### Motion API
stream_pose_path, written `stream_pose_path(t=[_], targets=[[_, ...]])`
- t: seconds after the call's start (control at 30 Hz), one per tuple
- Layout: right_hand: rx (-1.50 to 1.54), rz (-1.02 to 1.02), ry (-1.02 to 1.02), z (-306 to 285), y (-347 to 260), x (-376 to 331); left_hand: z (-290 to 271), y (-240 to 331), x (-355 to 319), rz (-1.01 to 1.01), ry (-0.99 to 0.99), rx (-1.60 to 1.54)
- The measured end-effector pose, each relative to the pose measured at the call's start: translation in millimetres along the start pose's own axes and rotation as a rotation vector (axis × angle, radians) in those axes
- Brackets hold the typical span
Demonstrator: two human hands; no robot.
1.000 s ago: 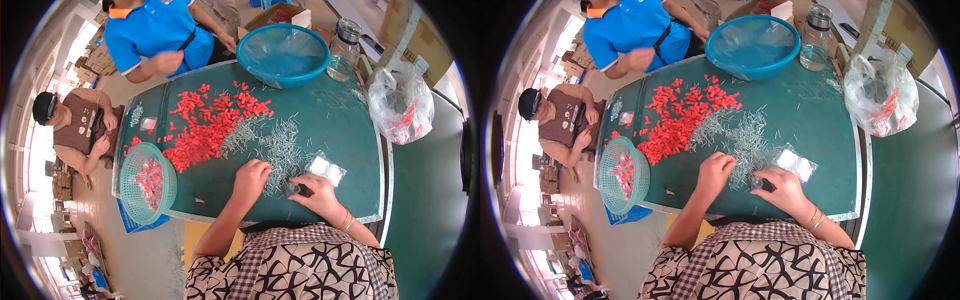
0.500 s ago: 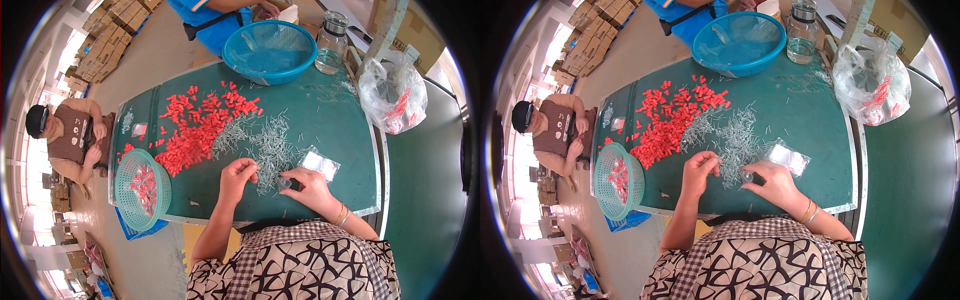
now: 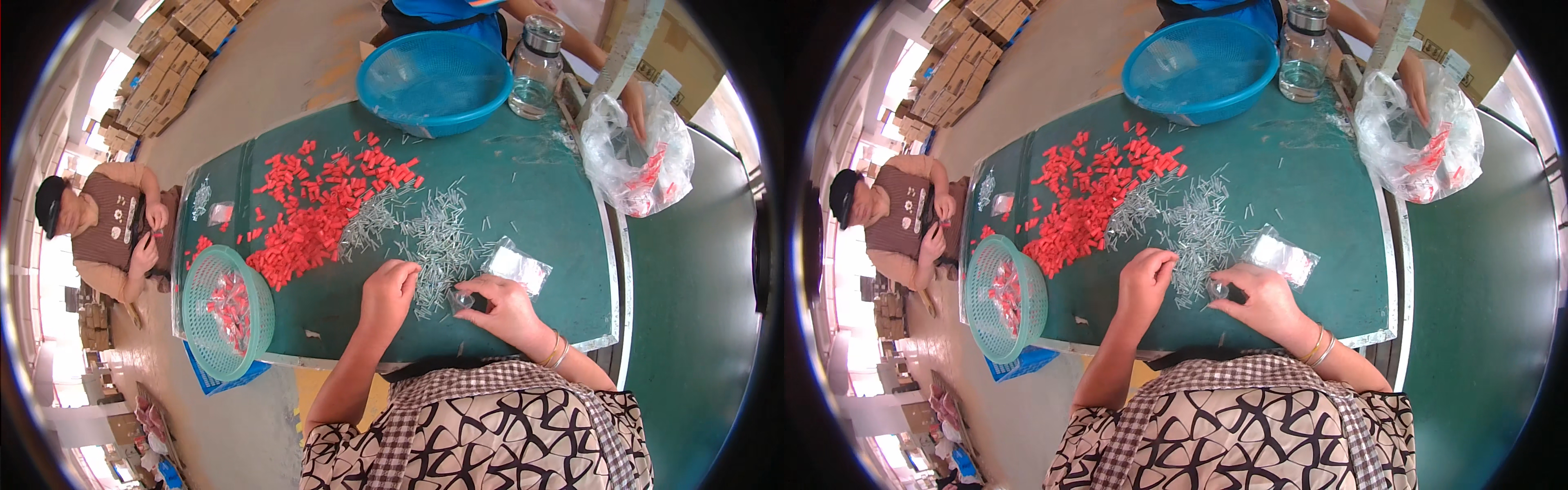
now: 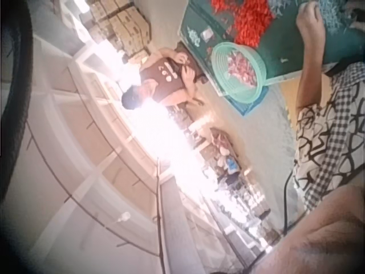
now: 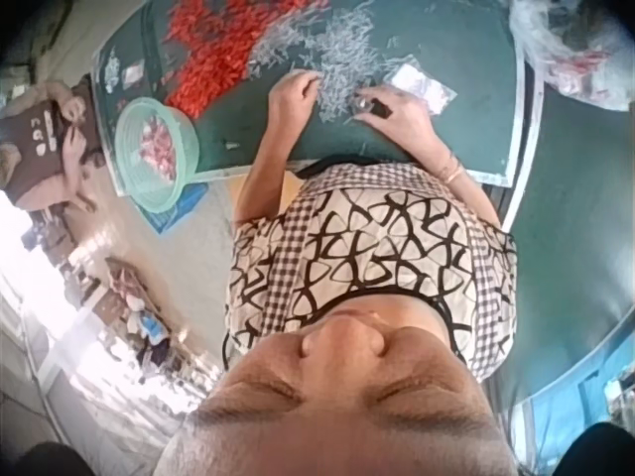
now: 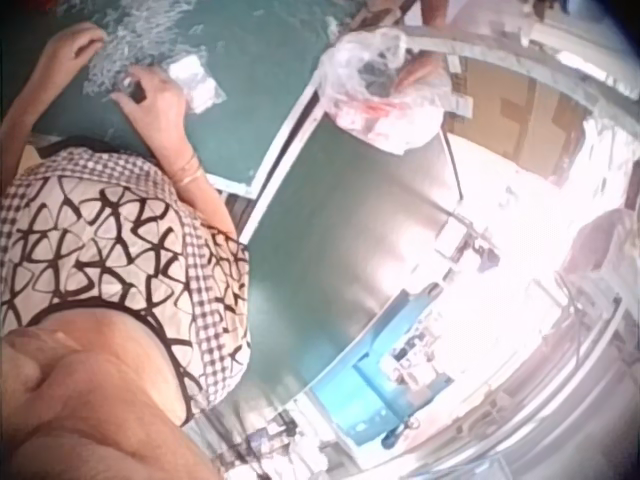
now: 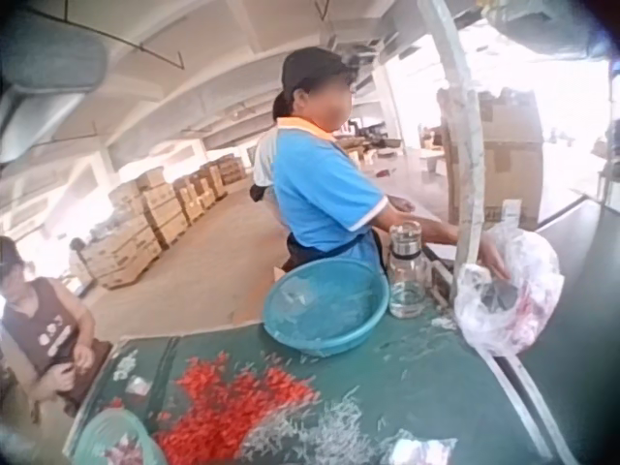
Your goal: The person picks up a red plastic piece and a metal pin, inserts the pin into the plastic piece by hand, and places the assembled unit into a small plastic bag. After repeating this process, the person sets the bag down on the table.
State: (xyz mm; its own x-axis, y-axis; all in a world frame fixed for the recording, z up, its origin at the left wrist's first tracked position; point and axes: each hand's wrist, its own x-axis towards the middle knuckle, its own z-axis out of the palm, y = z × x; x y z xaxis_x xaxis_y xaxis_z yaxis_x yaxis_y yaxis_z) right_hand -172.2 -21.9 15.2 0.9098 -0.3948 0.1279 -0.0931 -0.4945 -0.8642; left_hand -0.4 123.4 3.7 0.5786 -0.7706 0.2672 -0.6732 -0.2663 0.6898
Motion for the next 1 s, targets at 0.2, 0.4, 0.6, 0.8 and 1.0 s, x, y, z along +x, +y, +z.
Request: stream_pose_path(t=[0.2, 0.4, 0.6, 0.8, 1.0], targets=[[0.008, -0.069, -0.020, -0.9, 0.9, 0.1, 5.8, 8.1, 4.2, 0.005, -0.152, 0.311], [-0.005, -0.081, -0.004, -1.7, 5.6, -4.2, 10.4, 11.5, 13.1, 0.033, -0.241, 0.437], [-0.019, -0.119, 0.009, -1.7, 8.5, -6.3, 8.5, 10.7, 16.3, 0.041, -0.229, 0.444], [-0.020, -0.104, -0.009, -1.6, 5.4, -9.8, 4.0, 13.0, 16.3, 0.108, -0.195, 0.424], [-0.047, -0.086, 0.027, -1.7, 3.2, -6.8, -13.5, 47.2, 14.9, 0.165, -0.133, 0.095]])
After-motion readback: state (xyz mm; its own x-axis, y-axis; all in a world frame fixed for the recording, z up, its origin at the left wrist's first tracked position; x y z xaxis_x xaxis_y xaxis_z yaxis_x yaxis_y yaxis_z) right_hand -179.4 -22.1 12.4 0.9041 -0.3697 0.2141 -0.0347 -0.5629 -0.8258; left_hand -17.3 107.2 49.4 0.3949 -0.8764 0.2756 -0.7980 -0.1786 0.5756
